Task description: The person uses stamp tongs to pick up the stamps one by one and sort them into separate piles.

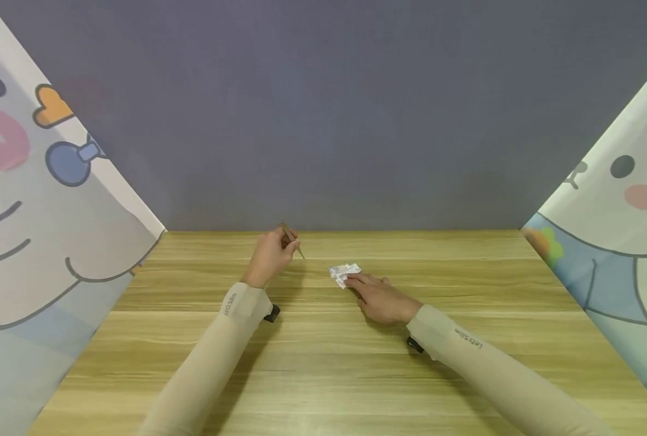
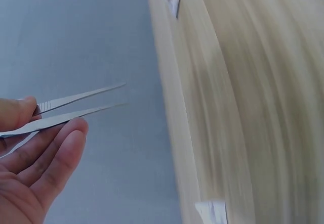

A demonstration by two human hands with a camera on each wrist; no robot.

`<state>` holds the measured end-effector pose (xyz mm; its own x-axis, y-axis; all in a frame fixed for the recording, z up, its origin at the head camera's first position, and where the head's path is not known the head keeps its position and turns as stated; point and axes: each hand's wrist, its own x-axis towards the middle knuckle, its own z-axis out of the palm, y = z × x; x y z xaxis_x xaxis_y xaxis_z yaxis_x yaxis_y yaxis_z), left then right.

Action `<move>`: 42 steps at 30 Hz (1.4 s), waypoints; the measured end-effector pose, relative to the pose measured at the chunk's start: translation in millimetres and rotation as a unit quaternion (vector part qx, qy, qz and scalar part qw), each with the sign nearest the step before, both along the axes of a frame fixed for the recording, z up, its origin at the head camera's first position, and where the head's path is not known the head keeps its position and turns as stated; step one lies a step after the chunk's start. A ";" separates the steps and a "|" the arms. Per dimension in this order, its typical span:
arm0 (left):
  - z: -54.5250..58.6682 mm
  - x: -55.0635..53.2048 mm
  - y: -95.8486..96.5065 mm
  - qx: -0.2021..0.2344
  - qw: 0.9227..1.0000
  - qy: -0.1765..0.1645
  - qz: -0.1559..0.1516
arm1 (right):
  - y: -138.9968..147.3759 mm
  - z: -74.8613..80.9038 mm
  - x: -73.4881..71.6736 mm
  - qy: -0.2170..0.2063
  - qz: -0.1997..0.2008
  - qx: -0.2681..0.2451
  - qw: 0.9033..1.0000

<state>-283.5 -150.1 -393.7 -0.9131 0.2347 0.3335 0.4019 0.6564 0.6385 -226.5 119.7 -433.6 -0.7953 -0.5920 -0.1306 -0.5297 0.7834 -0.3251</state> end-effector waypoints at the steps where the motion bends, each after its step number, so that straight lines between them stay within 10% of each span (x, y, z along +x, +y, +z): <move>1: -0.6 -0.5 3.1 0.003 1.000 -0.002 -0.004 | -0.3 0.0 0.1 -0.001 0.000 -0.002 1.000; 23: -24.2 -4.0 65.5 0.028 0.997 -0.053 -0.044 | -3.8 -0.6 0.8 0.004 0.001 -0.006 1.000; 42: -34.2 -13.2 80.6 0.031 0.996 -0.059 -0.064 | -1.1 1.0 0.0 0.009 0.006 -0.001 1.000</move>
